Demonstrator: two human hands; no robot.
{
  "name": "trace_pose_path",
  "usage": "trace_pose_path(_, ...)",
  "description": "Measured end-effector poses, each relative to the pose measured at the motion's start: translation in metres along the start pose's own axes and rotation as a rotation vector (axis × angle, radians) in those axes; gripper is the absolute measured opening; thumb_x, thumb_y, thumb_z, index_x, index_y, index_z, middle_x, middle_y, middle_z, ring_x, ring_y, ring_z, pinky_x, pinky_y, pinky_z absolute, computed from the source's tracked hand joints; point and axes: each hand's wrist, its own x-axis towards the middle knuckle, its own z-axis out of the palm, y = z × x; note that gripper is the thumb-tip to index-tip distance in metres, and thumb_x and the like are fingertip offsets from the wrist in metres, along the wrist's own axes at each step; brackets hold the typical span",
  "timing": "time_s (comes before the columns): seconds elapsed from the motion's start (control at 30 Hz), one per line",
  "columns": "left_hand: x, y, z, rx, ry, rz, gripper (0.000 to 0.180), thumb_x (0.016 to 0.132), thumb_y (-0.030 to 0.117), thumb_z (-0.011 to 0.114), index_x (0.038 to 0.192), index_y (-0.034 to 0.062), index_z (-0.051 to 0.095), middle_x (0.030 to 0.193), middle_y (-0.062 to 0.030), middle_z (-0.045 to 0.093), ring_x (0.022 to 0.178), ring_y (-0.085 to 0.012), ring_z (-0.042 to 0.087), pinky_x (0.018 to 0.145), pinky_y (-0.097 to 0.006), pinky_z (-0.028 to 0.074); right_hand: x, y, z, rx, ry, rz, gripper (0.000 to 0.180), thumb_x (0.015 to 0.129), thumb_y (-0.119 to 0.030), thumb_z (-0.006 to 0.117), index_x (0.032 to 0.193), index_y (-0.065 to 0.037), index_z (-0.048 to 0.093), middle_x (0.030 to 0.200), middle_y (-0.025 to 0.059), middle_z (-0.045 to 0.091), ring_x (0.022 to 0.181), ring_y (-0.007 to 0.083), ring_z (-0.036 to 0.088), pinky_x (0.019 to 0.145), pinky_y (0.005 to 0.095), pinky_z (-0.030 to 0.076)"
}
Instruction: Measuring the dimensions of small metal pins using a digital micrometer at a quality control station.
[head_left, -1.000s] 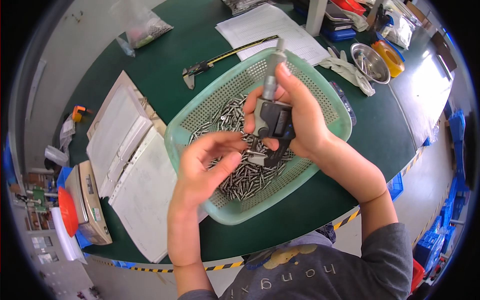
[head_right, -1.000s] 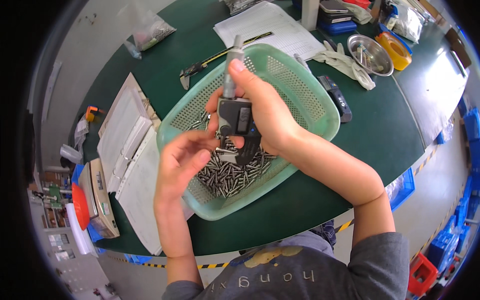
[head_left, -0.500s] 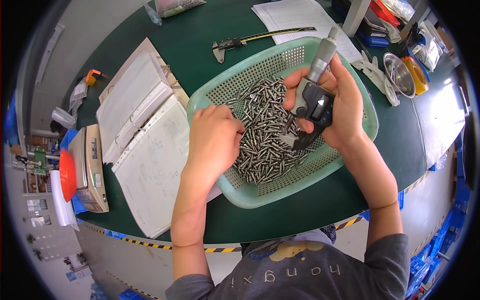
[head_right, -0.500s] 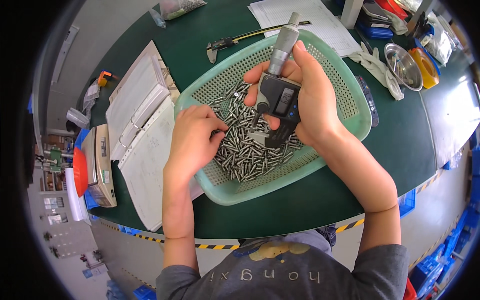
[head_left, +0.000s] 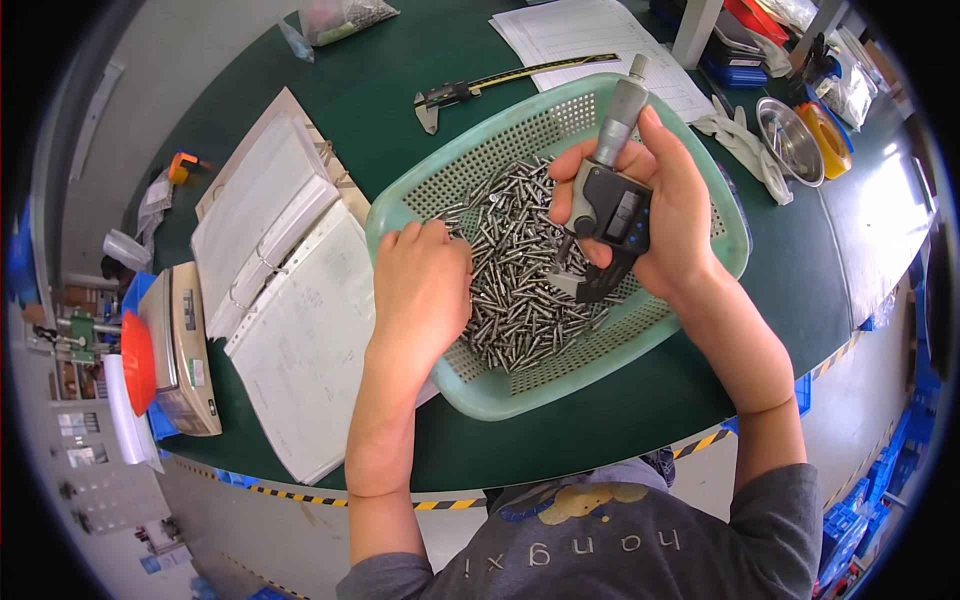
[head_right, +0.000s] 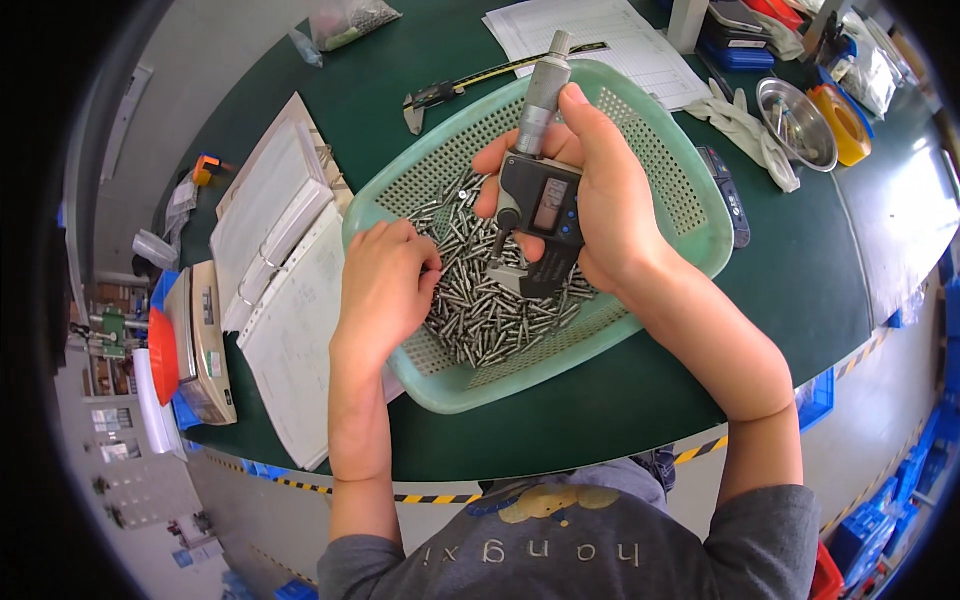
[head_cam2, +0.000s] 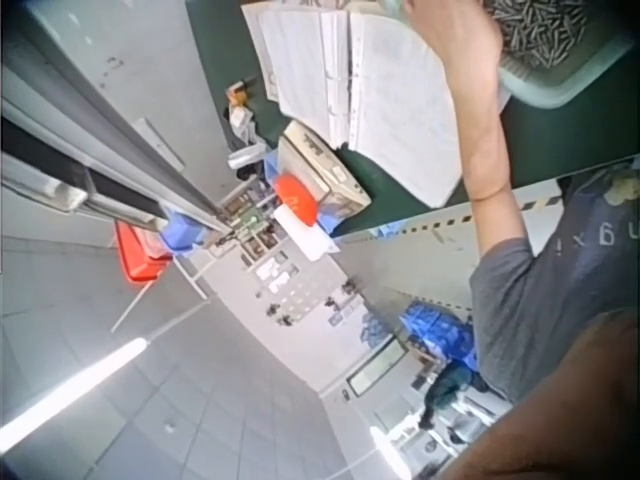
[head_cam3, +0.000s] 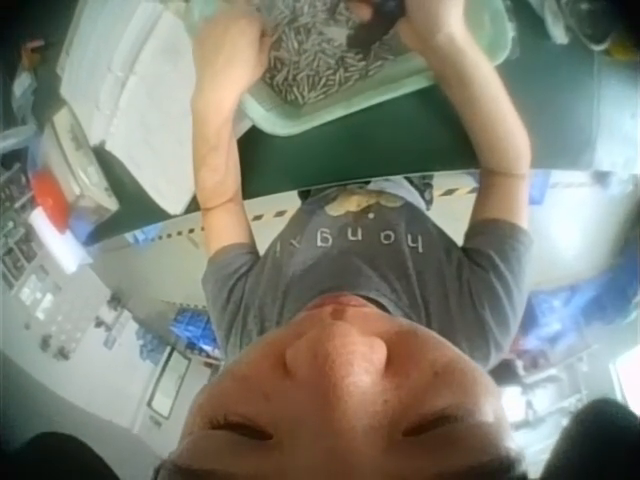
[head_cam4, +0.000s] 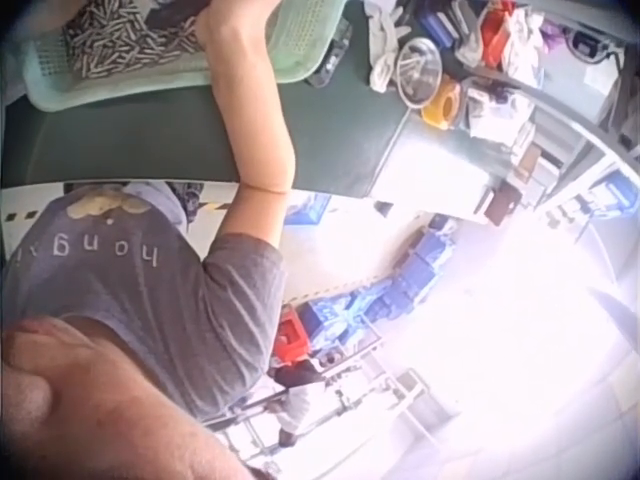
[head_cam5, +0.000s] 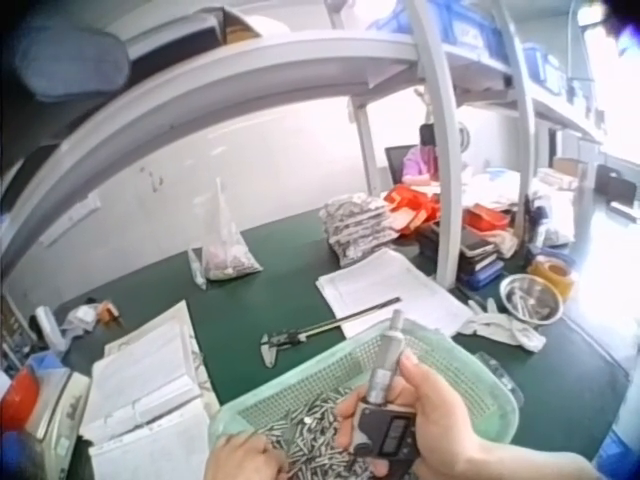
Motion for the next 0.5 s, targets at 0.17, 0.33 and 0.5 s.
trace_pose_path(0.17,0.004,0.003,-0.005,-0.004,0.013,0.001,0.009,0.064,0.002,0.061,0.071,0.0049,0.056,0.073,-0.0075,0.053,0.077,-0.0272,0.051,0.073,-0.037,0.038,0.000,0.001,-0.001,-0.019,0.009,0.006,0.064,0.088,-0.051,0.019,0.086,0.003,0.054,0.067,0.0141,0.057,0.040,0.0145,0.046,0.037,0.0211,0.038)
trace_pose_path(0.33,0.006,0.022,-0.007,-0.955,0.215,-0.039,0.008,0.072,0.002,0.061,0.079,0.0007,0.057,0.078,-0.0074,0.058,0.072,-0.0175,0.056,0.066,-0.030,0.043,-0.002,0.000,0.003,0.022,-0.029,0.017,0.065,0.088,-0.052,0.018,0.086,0.003,0.053,0.067,0.0148,0.057,0.041,0.0151,0.046,0.037,0.0217,0.038)
trace_pose_path(0.5,0.003,0.028,-0.014,-1.435,-0.008,-0.236,0.012,0.078,0.007,0.063,0.087,0.0006,0.057,0.081,-0.0026,0.058,0.076,-0.0091,0.054,0.070,-0.023,0.044,-0.003,-0.001,0.000,0.124,-0.084,0.007,0.064,0.088,-0.052,0.018,0.087,0.002,0.052,0.067,0.0155,0.056,0.041,0.0159,0.045,0.036,0.0225,0.038)
